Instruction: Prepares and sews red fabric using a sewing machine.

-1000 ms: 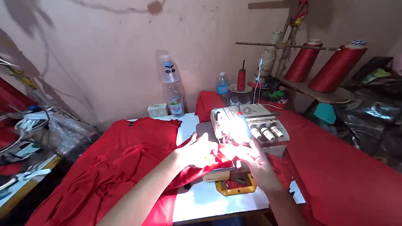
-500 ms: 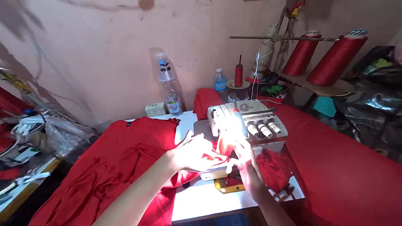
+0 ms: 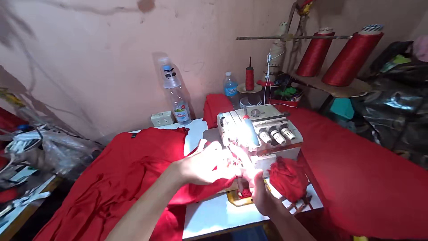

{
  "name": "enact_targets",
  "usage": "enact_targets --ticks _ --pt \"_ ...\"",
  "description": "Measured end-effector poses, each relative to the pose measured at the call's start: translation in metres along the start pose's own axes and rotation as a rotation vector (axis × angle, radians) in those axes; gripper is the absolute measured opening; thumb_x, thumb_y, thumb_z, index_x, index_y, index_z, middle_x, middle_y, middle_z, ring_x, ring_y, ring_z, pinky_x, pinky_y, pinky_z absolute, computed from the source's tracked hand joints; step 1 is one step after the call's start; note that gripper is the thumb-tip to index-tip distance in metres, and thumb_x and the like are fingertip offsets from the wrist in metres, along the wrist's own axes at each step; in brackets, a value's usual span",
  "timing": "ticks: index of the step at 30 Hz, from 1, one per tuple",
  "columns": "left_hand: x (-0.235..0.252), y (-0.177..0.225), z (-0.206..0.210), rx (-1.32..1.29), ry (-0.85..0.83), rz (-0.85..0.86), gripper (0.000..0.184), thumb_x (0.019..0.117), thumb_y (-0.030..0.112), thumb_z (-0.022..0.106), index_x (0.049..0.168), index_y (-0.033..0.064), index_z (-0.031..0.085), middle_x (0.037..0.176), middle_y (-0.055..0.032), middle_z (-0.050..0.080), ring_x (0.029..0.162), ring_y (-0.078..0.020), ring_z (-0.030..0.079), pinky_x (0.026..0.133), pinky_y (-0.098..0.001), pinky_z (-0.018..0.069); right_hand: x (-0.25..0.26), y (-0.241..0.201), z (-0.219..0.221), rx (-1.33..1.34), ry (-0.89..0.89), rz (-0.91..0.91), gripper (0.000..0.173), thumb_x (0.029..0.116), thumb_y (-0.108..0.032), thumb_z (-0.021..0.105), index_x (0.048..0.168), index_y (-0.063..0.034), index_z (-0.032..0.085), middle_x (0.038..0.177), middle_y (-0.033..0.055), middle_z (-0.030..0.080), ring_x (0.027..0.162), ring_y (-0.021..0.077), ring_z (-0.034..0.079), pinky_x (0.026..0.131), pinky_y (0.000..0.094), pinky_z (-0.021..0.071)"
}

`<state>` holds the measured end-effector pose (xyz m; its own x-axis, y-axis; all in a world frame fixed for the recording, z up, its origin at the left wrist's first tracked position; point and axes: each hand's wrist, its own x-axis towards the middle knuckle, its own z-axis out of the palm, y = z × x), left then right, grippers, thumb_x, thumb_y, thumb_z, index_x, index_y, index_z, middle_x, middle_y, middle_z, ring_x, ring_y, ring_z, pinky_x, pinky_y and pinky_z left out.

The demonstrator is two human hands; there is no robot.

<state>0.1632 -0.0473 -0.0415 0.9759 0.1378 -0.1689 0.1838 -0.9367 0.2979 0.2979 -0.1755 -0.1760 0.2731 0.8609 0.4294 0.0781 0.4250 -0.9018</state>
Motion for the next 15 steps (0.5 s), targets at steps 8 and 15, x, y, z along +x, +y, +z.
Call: enact_targets --ticks 8,15 --pt "0.006 -0.028 0.008 -0.285 0.189 0.080 0.034 0.0932 0.028 0.069 0.114 0.0017 0.072 0.128 -0.0140 0.064 0.126 -0.0179 0.053 0.109 -0.0355 0.0406 0.007 -0.001 -0.019 -0.620 0.334 -0.355 0.022 0.0871 -0.022 0.065 0.097 -0.0068 0.075 0.101 0.0079 0.074 0.086 0.0101 0.067 0.072 0.0232 0.0532" --pt "0.012 -0.035 -0.002 -0.230 0.035 0.062 0.034 0.0954 0.038 0.066 0.111 0.0083 0.074 0.114 -0.0091 0.067 0.114 -0.0168 0.058 0.100 -0.0357 0.0457 0.010 0.026 -0.023 -0.567 0.251 -0.316 0.015 0.0867 -0.022 0.069 0.084 -0.0088 0.076 0.096 0.0060 0.067 0.087 0.0071 0.065 0.073 0.0203 0.0543"
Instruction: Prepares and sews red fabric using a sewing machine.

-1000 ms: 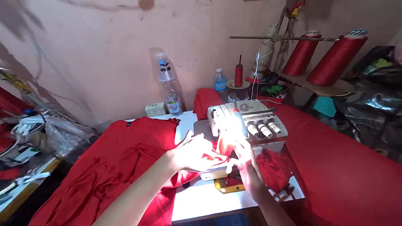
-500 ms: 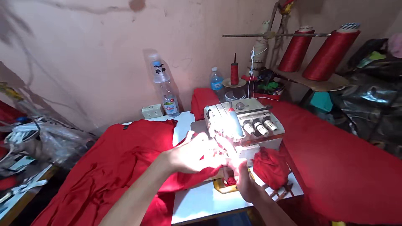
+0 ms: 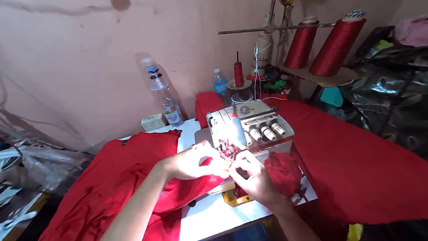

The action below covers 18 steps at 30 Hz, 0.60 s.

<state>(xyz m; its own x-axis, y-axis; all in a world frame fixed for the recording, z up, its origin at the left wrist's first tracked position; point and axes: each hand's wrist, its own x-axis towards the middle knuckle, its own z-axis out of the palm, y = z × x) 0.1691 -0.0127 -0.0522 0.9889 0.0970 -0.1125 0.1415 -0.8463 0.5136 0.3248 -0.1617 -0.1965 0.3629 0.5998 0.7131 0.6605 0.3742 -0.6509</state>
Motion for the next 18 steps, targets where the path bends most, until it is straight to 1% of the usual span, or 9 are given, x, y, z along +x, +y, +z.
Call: enact_targets --ticks 2,4,6,9,11,12,13,15,18 --pt "0.001 0.008 -0.007 0.160 0.008 -0.052 0.031 0.0954 0.037 0.062 0.101 0.0091 0.075 0.103 -0.0078 0.071 0.108 -0.0245 0.061 0.094 -0.0487 0.0449 0.004 -0.001 0.001 0.124 -0.036 0.009 0.014 0.0868 -0.017 0.065 0.085 -0.0046 0.072 0.090 0.0054 0.069 0.083 0.0058 0.063 0.073 0.0195 0.0517" --pt "-0.001 0.013 -0.010 0.201 0.002 -0.073 0.031 0.0970 0.036 0.060 0.102 0.0107 0.076 0.103 -0.0074 0.071 0.109 -0.0270 0.060 0.097 -0.0548 0.0417 0.011 -0.008 0.002 0.214 -0.087 0.071 0.017 0.0876 -0.016 0.064 0.093 -0.0005 0.070 0.081 0.0034 0.067 0.071 0.0014 0.058 0.065 0.0169 0.0485" --pt "-0.005 0.012 -0.008 0.168 0.025 0.004 0.034 0.0976 0.040 0.062 0.107 0.0109 0.076 0.105 -0.0089 0.069 0.111 -0.0265 0.058 0.097 -0.0508 0.0421 0.018 -0.021 0.005 0.252 -0.118 0.124 0.023 0.0869 -0.016 0.064 0.100 0.0031 0.067 0.073 0.0000 0.058 0.062 -0.0031 0.048 0.058 0.0119 0.0408" --pt "-0.007 0.013 0.001 0.134 0.110 0.148 0.029 0.0955 0.034 0.064 0.099 0.0073 0.075 0.098 -0.0088 0.069 0.104 -0.0204 0.062 0.094 -0.0410 0.0467 0.026 -0.036 0.001 0.253 -0.181 0.149 0.026 0.0883 -0.021 0.069 0.100 0.0024 0.070 0.079 0.0034 0.065 0.067 -0.0014 0.057 0.064 0.0137 0.0491" --pt "-0.006 0.015 0.007 0.132 0.115 0.125 0.031 0.0949 0.035 0.061 0.099 0.0075 0.075 0.098 -0.0078 0.069 0.103 -0.0180 0.060 0.093 -0.0382 0.0462 0.025 -0.042 -0.005 0.315 -0.224 0.165 0.025 0.0848 -0.018 0.069 0.096 0.0047 0.070 0.074 0.0031 0.066 0.061 0.0004 0.057 0.058 0.0168 0.0491" --pt "-0.006 0.018 0.009 0.120 0.077 0.057 0.031 0.0958 0.034 0.061 0.103 0.0069 0.075 0.104 -0.0089 0.070 0.108 -0.0193 0.060 0.097 -0.0404 0.0453 0.020 -0.042 -0.007 0.384 -0.208 0.146 0.030 0.0830 -0.015 0.070 0.102 0.0084 0.065 0.071 0.0010 0.065 0.055 -0.0009 0.055 0.053 0.0160 0.0486" --pt "-0.004 0.019 0.011 0.126 0.027 -0.017 0.032 0.0975 0.032 0.059 0.107 0.0073 0.075 0.108 -0.0093 0.069 0.112 -0.0210 0.059 0.100 -0.0430 0.0451 0.013 -0.043 -0.011 0.446 -0.196 0.120 0.045 0.0817 -0.010 0.071 0.117 0.0119 0.054 0.074 0.0003 0.066 0.056 -0.0023 0.054 0.052 0.0149 0.0471" --pt "0.001 0.014 0.017 0.199 -0.034 -0.139 0.033 0.0985 0.027 0.055 0.114 0.0033 0.072 0.114 -0.0161 0.067 0.115 -0.0315 0.059 0.098 -0.0532 0.0446 -0.006 -0.044 -0.014 0.520 -0.152 0.117 0.051 0.0786 -0.003 0.071 0.122 0.0015 0.044 0.078 -0.0035 0.068 0.056 -0.0059 0.052 0.052 0.0112 0.0432" --pt "0.005 0.008 0.020 0.310 0.056 -0.230 0.033 0.0981 0.028 0.055 0.112 0.0021 0.072 0.112 -0.0180 0.068 0.113 -0.0377 0.061 0.093 -0.0588 0.0464 -0.033 -0.035 -0.008 0.531 -0.076 0.156 0.047 0.0795 -0.001 0.072 0.118 -0.0032 0.045 0.082 -0.0037 0.070 0.061 -0.0069 0.055 0.056 0.0090 0.0443"
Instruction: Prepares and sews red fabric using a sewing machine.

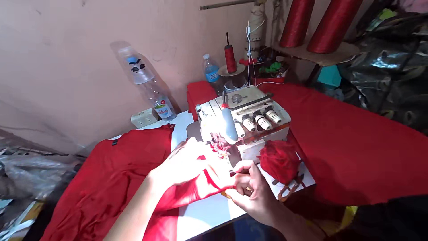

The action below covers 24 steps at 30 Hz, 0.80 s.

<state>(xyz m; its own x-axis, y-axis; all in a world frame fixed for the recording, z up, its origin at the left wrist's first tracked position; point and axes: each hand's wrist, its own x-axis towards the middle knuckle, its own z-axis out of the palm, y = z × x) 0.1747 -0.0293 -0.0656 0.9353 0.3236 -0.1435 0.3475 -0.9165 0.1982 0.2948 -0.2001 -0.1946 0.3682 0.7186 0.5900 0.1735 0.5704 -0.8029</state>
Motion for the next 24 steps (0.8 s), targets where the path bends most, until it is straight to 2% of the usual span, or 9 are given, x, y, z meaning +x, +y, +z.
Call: enact_targets --ticks 5,9,11,13,14,16,19,21,24 --pt "-0.020 0.008 0.007 0.099 0.299 0.185 0.033 0.0979 0.032 0.049 0.109 0.0172 0.077 0.098 -0.0015 0.071 0.101 -0.0231 0.064 0.085 -0.0482 0.0499 0.016 0.022 -0.005 -0.030 0.029 0.061 0.042 0.0809 -0.002 0.068 0.118 0.0031 0.050 0.078 -0.0026 0.066 0.055 -0.0054 0.048 0.050 0.0121 0.0406" --pt "-0.036 0.052 0.032 0.193 0.329 0.402 0.033 0.0960 0.028 0.050 0.110 0.0100 0.074 0.123 -0.0099 0.072 0.121 -0.0279 0.064 0.099 -0.0507 0.0480 0.026 0.022 -0.014 0.013 -0.072 0.082 0.044 0.0793 -0.001 0.067 0.120 0.0041 0.050 0.086 -0.0014 0.069 0.058 -0.0067 0.049 0.052 0.0115 0.0409" --pt "-0.028 0.052 0.038 0.298 0.340 0.316 0.037 0.0910 0.025 0.051 0.116 0.0114 0.075 0.120 -0.0088 0.073 0.118 -0.0298 0.066 0.094 -0.0531 0.0505 0.028 0.019 -0.019 0.035 -0.138 0.080 0.045 0.0799 -0.002 0.068 0.121 0.0045 0.050 0.084 -0.0024 0.067 0.058 -0.0075 0.048 0.053 0.0105 0.0402" --pt "-0.012 0.041 0.030 0.388 0.344 0.143 0.024 0.0884 0.021 0.060 0.103 0.0085 0.075 0.102 -0.0144 0.073 0.099 -0.0389 0.069 0.073 -0.0584 0.0520 0.031 0.023 -0.023 0.016 -0.165 0.087 0.043 0.0817 -0.005 0.069 0.120 0.0030 0.052 0.085 -0.0015 0.066 0.058 -0.0067 0.048 0.053 0.0109 0.0406" --pt "-0.005 0.029 0.026 0.388 0.345 0.060 0.022 0.0889 0.019 0.063 0.102 0.0049 0.075 0.101 -0.0201 0.072 0.098 -0.0456 0.068 0.073 -0.0642 0.0511 0.033 0.024 -0.024 -0.001 -0.168 0.091 0.041 0.0827 -0.006 0.069 0.120 0.0023 0.052 0.086 -0.0011 0.066 0.058 -0.0064 0.047 0.053 0.0110 0.0402" --pt "0.004 0.003 0.017 0.268 0.310 -0.072 0.029 0.0987 0.023 0.058 0.114 0.0032 0.073 0.120 -0.0233 0.068 0.116 -0.0507 0.060 0.092 -0.0689 0.0463 0.038 0.025 -0.022 -0.054 -0.149 0.080 0.039 0.0859 -0.011 0.070 0.119 0.0022 0.055 0.085 -0.0009 0.066 0.059 -0.0060 0.047 0.054 0.0112 0.0403" --pt "-0.004 -0.019 0.010 -0.034 0.428 0.105 0.030 0.0940 0.033 0.060 0.090 0.0078 0.076 0.110 -0.0067 0.070 0.117 -0.0236 0.057 0.100 -0.0416 0.0449 0.044 0.022 -0.017 -0.196 -0.114 0.023 0.036 0.0908 -0.027 0.071 0.113 0.0002 0.064 0.075 -0.0009 0.063 0.058 -0.0003 0.050 0.056 0.0167 0.0429" --pt "-0.016 -0.010 0.006 -0.256 0.352 0.193 0.023 0.0915 0.034 0.065 0.093 0.0129 0.074 0.106 0.0055 0.069 0.113 0.0017 0.057 0.098 -0.0170 0.0468 0.045 0.020 -0.014 -0.258 -0.129 -0.061 0.031 0.0938 -0.030 0.068 0.101 0.0004 0.070 0.073 0.0037 0.063 0.061 0.0069 0.054 0.058 0.0239 0.0454" --pt "-0.016 0.005 0.006 -0.313 0.176 0.096 0.030 0.0915 0.024 0.062 0.111 0.0032 0.071 0.115 -0.0050 0.066 0.112 -0.0059 0.059 0.099 -0.0262 0.0479 0.038 0.015 -0.015 -0.218 -0.173 -0.227 0.016 0.0904 -0.009 0.064 0.089 0.0012 0.075 0.089 0.0149 0.072 0.083 0.0147 0.066 0.075 0.0252 0.0529"
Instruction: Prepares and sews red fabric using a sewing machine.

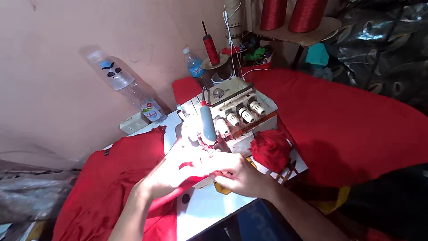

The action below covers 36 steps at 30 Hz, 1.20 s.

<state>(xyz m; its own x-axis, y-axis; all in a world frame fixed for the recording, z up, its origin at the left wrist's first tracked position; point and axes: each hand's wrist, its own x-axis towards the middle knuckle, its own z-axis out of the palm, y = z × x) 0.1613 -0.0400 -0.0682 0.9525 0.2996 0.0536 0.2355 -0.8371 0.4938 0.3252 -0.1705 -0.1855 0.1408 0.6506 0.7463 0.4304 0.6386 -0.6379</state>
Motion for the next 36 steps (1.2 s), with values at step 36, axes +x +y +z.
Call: enact_targets --ticks 36 --pt "0.009 -0.024 0.101 0.159 0.699 -0.204 0.016 0.0870 0.018 0.070 0.096 0.0084 0.079 0.107 -0.0129 0.072 0.107 -0.0320 0.062 0.094 -0.0496 0.0452 -0.049 0.004 -0.013 0.186 0.151 0.325 0.025 0.0912 -0.007 0.053 0.110 0.0024 0.068 0.102 -0.0008 0.063 0.070 -0.0099 0.046 0.060 0.0066 0.0387"
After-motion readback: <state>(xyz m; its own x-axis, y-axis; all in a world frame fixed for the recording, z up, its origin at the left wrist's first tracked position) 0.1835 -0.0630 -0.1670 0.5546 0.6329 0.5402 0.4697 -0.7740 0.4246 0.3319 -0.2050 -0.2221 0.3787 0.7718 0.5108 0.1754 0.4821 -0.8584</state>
